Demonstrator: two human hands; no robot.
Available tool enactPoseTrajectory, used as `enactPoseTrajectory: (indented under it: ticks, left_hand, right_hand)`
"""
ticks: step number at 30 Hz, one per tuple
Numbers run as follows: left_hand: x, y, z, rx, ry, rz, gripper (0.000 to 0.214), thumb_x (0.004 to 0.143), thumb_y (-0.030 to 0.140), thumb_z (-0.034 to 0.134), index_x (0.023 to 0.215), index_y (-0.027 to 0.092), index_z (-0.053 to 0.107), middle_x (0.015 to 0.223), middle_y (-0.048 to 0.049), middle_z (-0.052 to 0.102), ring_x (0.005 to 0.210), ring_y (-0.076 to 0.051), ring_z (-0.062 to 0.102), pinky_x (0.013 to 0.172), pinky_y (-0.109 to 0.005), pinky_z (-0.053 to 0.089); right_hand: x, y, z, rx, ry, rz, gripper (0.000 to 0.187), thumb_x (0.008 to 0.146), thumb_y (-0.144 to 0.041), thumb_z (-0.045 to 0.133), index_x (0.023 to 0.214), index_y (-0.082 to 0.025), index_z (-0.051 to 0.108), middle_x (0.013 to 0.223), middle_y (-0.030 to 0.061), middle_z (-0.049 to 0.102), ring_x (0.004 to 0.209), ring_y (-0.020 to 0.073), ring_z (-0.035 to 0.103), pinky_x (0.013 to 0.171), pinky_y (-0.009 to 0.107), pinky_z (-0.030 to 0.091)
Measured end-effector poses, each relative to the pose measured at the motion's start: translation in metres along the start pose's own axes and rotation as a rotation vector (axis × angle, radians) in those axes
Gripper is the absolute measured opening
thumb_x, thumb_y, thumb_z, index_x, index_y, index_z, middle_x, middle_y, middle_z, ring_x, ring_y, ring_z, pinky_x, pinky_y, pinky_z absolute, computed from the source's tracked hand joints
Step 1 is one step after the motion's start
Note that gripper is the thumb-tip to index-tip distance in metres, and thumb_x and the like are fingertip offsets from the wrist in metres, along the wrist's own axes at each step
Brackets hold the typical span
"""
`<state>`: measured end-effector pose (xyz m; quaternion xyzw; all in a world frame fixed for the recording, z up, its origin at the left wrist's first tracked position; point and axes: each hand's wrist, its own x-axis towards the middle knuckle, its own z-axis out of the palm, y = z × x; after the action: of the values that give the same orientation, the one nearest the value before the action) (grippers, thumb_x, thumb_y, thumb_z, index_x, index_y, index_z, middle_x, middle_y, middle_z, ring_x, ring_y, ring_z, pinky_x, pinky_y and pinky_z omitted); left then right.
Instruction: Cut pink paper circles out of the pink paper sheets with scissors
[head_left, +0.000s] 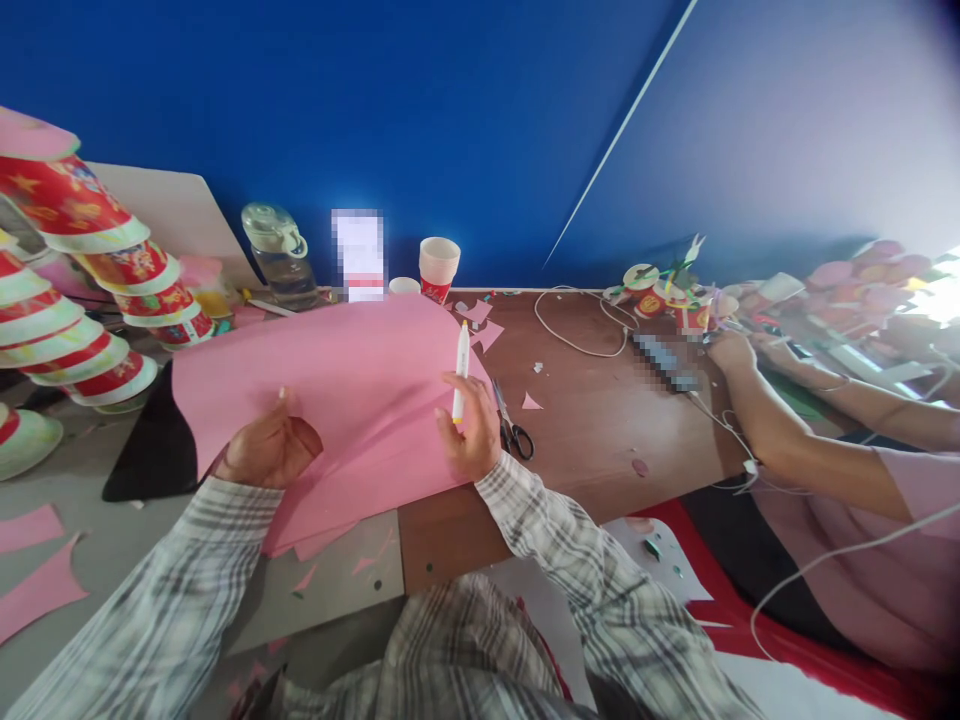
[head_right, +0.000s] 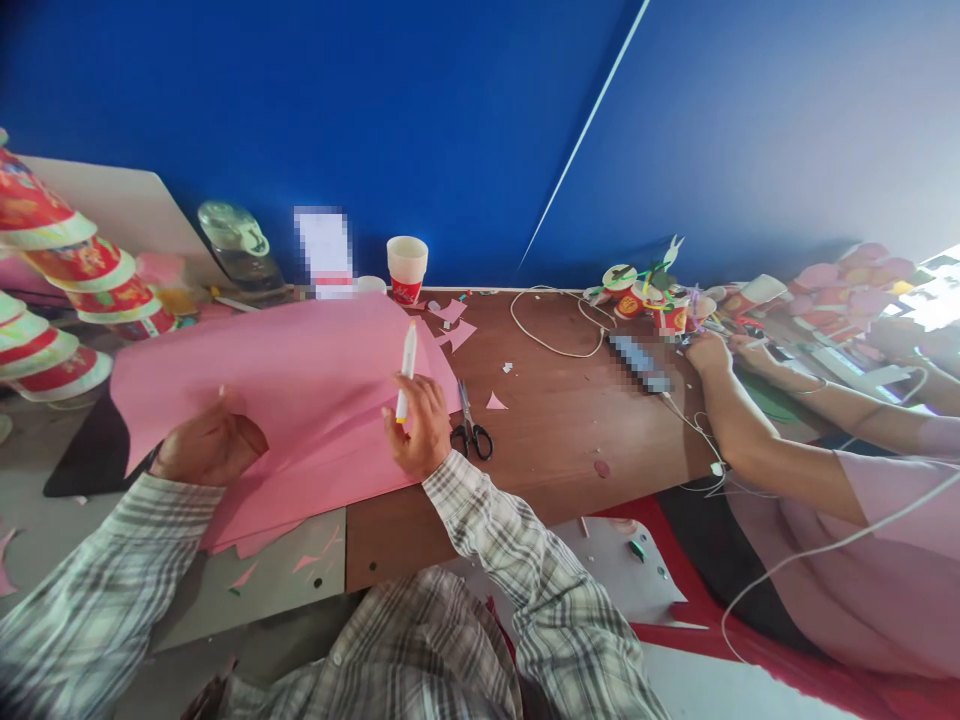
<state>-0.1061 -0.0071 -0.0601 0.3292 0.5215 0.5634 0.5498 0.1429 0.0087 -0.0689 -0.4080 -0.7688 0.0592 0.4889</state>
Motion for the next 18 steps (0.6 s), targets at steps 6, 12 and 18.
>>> enactPoseTrajectory:
  ticks: [6, 12, 18]
  left_hand:
    - [-0.006, 0.017, 0.004, -0.424, 0.066, -0.099, 0.031, 0.078, 0.036, 0.041, 0.084, 0.011, 0.058, 0.07, -0.0065, 0.065, 0.076, -0.015, 0.061, 0.073, -0.027, 0.049]
    - [-0.011, 0.034, -0.006, -0.598, 0.011, 0.114, 0.036, 0.075, 0.036, 0.047, 0.102, 0.013, 0.053, 0.098, -0.0059, 0.063, 0.1, -0.014, 0.052, 0.083, -0.026, 0.044]
    - [-0.018, 0.046, -0.008, -0.7, 0.089, 0.175, 0.036, 0.077, 0.029, 0.048, 0.109, 0.013, 0.048, 0.1, -0.0049, 0.063, 0.1, -0.012, 0.052, 0.084, -0.025, 0.043]
  right_hand:
    - [0.0, 0.012, 0.007, -0.132, -0.176, 0.215, 0.04, 0.08, -0.026, 0.052, 0.119, -0.022, 0.044, 0.11, 0.0082, 0.058, 0.103, 0.0266, 0.054, 0.094, 0.045, 0.046]
    - [-0.004, 0.01, 0.012, -0.148, -0.284, 0.243, 0.039, 0.081, -0.031, 0.053, 0.118, -0.023, 0.046, 0.097, 0.0069, 0.06, 0.095, 0.0254, 0.055, 0.093, 0.043, 0.044]
    - [-0.008, 0.004, 0.015, -0.142, -0.333, 0.209, 0.034, 0.081, -0.034, 0.053, 0.114, -0.025, 0.05, 0.096, 0.0063, 0.06, 0.095, 0.0245, 0.056, 0.093, 0.041, 0.043]
